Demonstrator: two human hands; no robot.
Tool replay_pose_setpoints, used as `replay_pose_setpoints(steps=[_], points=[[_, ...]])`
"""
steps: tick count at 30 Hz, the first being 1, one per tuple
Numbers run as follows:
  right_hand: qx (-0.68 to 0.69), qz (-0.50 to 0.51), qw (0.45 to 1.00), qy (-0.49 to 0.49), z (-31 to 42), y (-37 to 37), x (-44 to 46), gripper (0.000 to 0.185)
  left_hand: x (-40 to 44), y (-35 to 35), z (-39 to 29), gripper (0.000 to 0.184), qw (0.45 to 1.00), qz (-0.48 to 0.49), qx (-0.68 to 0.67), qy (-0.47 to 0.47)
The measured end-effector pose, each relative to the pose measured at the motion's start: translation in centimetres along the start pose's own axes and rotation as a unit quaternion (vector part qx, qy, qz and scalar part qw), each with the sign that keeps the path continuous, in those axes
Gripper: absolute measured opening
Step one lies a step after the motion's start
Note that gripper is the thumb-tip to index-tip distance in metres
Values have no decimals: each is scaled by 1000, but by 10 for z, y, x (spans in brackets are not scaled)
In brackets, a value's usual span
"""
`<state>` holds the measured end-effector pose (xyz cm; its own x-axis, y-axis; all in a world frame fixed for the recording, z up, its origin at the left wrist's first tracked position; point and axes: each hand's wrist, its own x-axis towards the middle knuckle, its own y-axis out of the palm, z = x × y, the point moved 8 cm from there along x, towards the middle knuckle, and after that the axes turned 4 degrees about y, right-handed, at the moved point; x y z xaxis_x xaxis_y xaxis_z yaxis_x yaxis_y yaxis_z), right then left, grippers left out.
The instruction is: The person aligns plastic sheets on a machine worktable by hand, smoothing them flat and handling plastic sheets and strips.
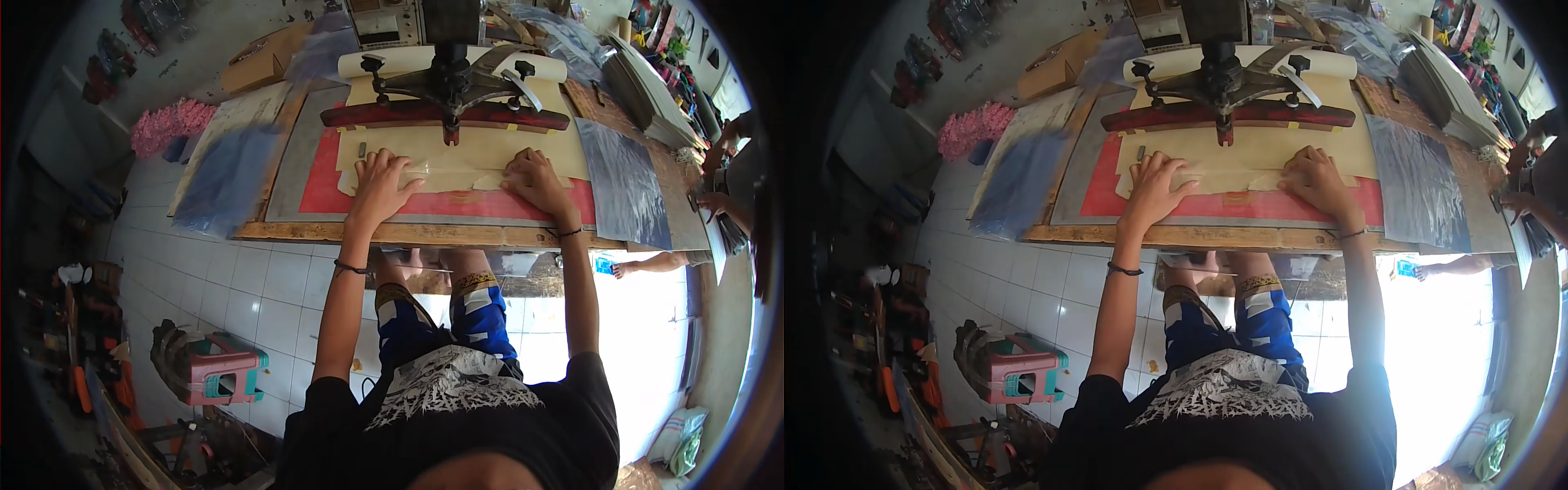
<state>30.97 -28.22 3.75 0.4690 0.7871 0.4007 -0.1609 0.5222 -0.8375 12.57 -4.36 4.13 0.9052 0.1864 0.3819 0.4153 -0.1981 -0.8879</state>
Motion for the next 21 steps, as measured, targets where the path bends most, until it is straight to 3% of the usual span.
replay_pose_setpoints(steps=[4,6,8,10,13,16,19,21], points=[[129,-14,992,4,1,-4,1,41,7,-12,-4,27,996,-38,-75,36],[209,-1,974,83,-4,-6,2,45,10,-12,4,20,980,-38,-194,20],[281,-11,950,139,-2,-12,1,49,9,-5,19,15,924,-23,-382,-17],[346,-44,921,173,-1,-21,-1,53,8,-13,24,12,875,-36,-483,-33],[422,-89,892,135,-5,-21,-1,55,5,-22,30,8,813,-55,-578,-42],[424,-48,879,210,-14,-19,-4,41,1,-26,34,7,803,-65,-590,-48],[411,-44,884,219,-39,-9,-6,16,-4,-25,36,7,802,-68,-592,-39],[470,-58,864,174,-41,-8,-9,11,-6,-27,38,9,786,-73,-614,-22]])
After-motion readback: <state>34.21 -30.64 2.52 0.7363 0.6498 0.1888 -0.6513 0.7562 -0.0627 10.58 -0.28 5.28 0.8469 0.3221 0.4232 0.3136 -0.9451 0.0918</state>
